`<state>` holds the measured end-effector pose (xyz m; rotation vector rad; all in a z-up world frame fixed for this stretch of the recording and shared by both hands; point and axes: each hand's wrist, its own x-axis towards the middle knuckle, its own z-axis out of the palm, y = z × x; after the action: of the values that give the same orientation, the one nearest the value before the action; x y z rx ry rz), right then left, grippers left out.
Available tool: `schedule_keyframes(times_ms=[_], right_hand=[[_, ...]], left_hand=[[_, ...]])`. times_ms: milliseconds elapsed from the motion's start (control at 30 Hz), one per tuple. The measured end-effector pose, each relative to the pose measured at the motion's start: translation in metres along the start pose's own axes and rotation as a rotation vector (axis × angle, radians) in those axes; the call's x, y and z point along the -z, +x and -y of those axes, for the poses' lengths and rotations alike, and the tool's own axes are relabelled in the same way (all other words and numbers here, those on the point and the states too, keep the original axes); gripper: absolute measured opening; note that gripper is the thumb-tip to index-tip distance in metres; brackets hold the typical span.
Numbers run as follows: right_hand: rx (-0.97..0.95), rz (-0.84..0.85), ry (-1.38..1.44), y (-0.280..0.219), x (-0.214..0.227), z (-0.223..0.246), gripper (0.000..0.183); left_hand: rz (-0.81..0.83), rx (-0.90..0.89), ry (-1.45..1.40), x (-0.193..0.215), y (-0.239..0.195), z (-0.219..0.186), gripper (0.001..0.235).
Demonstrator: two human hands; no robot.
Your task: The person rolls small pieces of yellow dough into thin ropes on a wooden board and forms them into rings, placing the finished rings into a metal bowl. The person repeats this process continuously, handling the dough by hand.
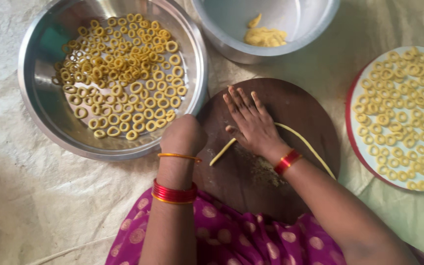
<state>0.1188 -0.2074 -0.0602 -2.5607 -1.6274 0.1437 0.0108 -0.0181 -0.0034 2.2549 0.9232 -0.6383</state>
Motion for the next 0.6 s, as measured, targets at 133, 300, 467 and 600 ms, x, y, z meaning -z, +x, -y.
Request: schedule_keyframes(times_ms=[133, 300, 467, 600], right_hand=[[0.026, -0.021, -0.033, 0.028, -0.017, -0.006, 0.081], [0.080, 0.070, -0.057, 0.012, -0.016, -0.004, 0.081], [0.136, 0.056, -0.004, -0.026, -0.016, 0.004, 0.084], [0.019, 0.161, -0.199, -0.001, -0.025, -0.001, 0.080]], left_hand=[[-0.017, 0.025, -0.067, 0.005, 0.001, 0.001, 0.027], [-0.007, 0.006, -0.065, 0.013, -0.008, -0.006, 0.027], [-0.006, 0.013, -0.108, 0.016, -0.013, -0.005, 0.026], [-0.002, 0.022, -0.089, 0.017, -0.013, -0.009, 0.026]])
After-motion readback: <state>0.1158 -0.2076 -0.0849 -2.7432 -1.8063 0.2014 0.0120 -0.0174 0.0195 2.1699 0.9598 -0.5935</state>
